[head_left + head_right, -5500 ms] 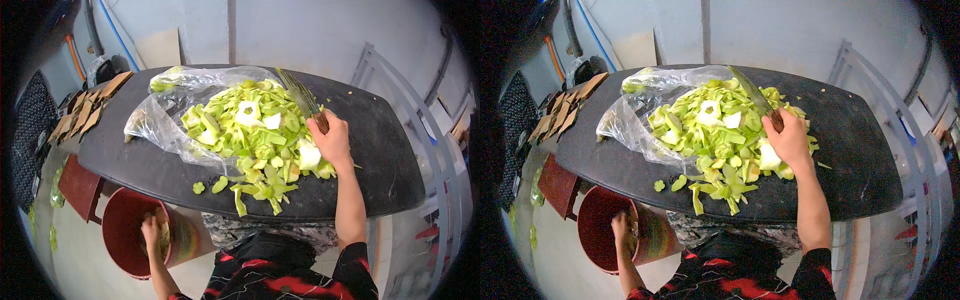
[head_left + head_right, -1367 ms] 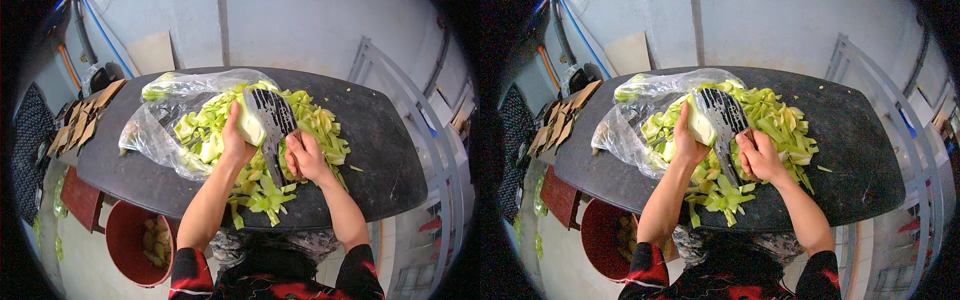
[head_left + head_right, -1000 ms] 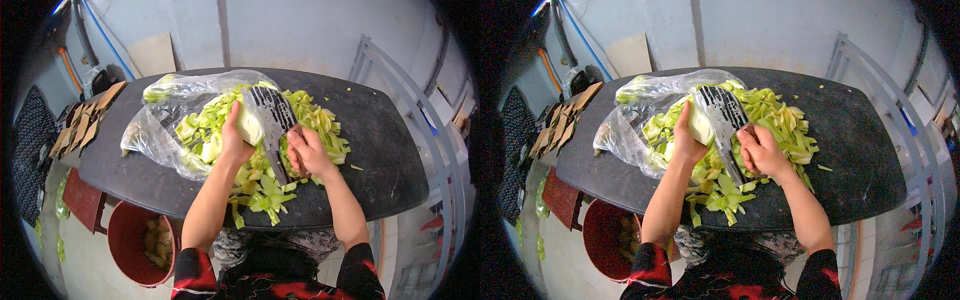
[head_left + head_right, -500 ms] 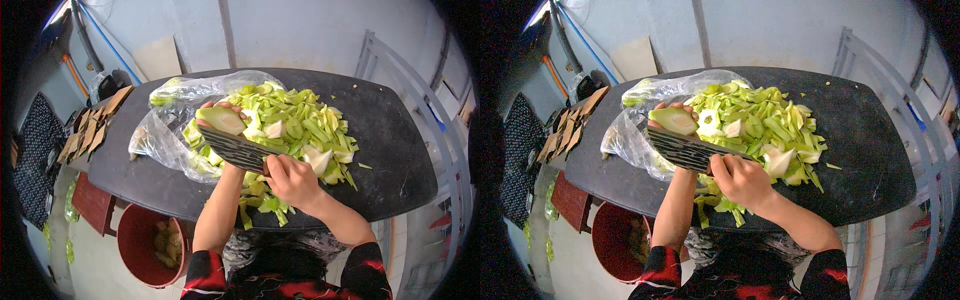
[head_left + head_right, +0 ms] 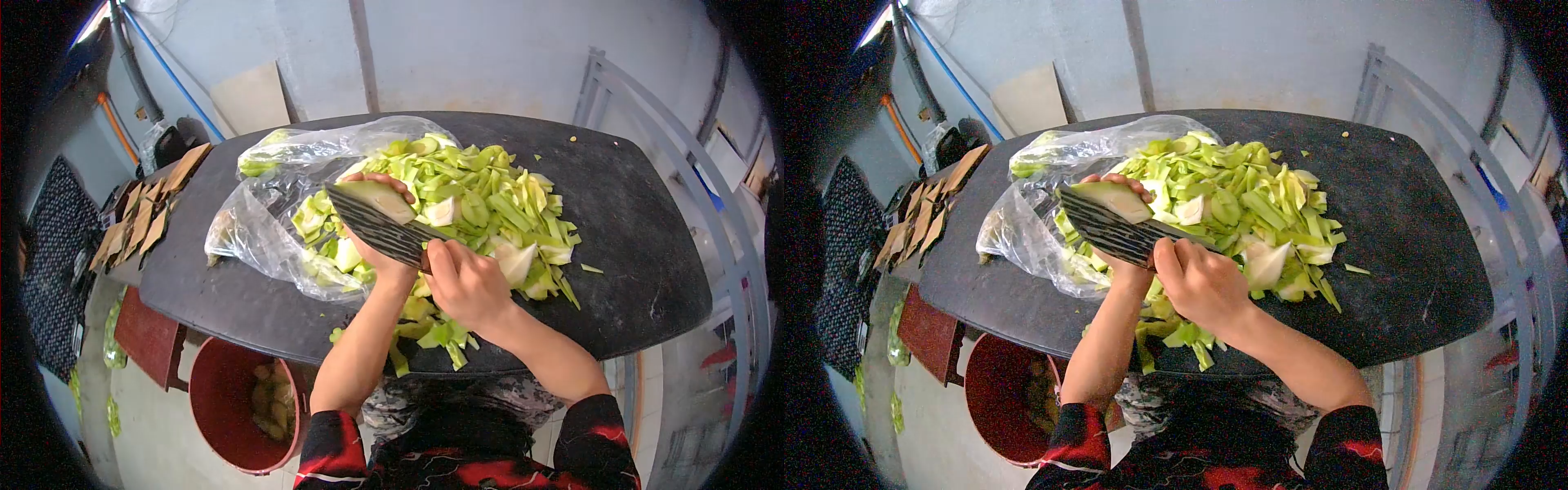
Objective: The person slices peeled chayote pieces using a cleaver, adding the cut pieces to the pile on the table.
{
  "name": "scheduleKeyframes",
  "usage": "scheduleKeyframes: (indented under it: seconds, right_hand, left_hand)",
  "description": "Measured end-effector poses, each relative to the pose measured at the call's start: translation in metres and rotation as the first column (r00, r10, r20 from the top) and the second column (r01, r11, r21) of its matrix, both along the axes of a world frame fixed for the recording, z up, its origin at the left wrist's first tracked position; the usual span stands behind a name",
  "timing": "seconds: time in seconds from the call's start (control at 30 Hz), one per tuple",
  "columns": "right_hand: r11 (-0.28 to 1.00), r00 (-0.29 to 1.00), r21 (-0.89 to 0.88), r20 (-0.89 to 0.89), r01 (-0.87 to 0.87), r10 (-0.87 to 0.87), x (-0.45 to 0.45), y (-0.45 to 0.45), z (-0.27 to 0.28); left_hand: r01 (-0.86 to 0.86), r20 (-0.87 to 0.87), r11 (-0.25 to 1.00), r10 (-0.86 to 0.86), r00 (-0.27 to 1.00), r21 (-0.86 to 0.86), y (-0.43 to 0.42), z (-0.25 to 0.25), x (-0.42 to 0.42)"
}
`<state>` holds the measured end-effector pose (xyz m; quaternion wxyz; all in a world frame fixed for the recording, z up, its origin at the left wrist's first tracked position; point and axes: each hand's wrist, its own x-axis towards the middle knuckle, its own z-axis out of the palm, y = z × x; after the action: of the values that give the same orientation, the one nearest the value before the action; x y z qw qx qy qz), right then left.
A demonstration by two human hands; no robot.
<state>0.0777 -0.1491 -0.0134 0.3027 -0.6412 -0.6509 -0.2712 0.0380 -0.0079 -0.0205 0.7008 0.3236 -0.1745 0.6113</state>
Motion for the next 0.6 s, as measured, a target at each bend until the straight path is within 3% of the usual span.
scheduleKeyframes:
  seconds: [0.03,0.13,0.17,0.23,0.3,0.33,0.4,0.43,0.53,0.57,0.6]
  right_hand:
    - [1.000,1.000,0.000,-0.002,0.001,-0.001,0.001,0.001,0.000]
    - [1.000,0.999,-0.009,-0.043,-0.028,0.028,0.003,0.002,0.002]
    - [0.998,0.992,0.007,-0.107,-0.062,0.063,0.003,0.002,0.004]
    - [0.995,0.980,0.027,-0.173,-0.099,0.102,0.005,0.003,0.006]
    - [0.987,0.912,0.011,-0.380,-0.161,0.153,0.013,0.002,0.008]
    - [0.987,0.912,0.012,-0.380,-0.160,0.153,0.017,0.000,0.013]
    - [0.966,0.751,-0.027,-0.634,-0.257,0.183,0.027,-0.005,0.025]
    - [0.970,0.736,-0.053,-0.661,-0.239,0.145,0.033,-0.006,0.027]
    - [0.973,0.729,0.040,-0.656,-0.225,0.196,0.041,-0.001,0.019]
    - [0.974,0.727,0.069,-0.655,-0.215,0.207,0.041,0.001,0.016]
    - [0.974,0.727,0.070,-0.655,-0.215,0.207,0.041,0.000,0.017]
  left_hand:
    - [0.019,0.007,0.998,-0.019,1.000,-0.058,-0.005,0.001,0.001]
    - [0.046,-0.012,0.999,-0.047,0.999,-0.019,-0.001,0.006,0.000]
    - [-0.080,-0.090,0.996,0.075,0.993,-0.050,-0.005,0.008,0.001]
    - [-0.108,-0.147,0.994,0.103,0.984,-0.029,0.000,0.006,0.002]
    - [-0.168,-0.262,0.986,0.163,0.951,0.006,0.002,0.008,0.002]
    - [-0.167,-0.262,0.986,0.163,0.951,0.006,0.003,0.008,0.002]
    - [-0.184,-0.372,0.983,0.181,0.910,0.029,0.005,0.007,0.002]
    - [-0.270,-0.405,0.958,0.287,0.868,0.099,0.016,-0.001,0.006]
    - [-0.328,-0.500,0.938,0.338,0.797,0.113,0.029,-0.012,0.013]
    - [-0.293,-0.481,0.956,0.246,0.842,-0.025,0.027,-0.015,0.016]
    - [-0.294,-0.481,0.956,0.247,0.841,-0.024,0.023,-0.009,0.014]
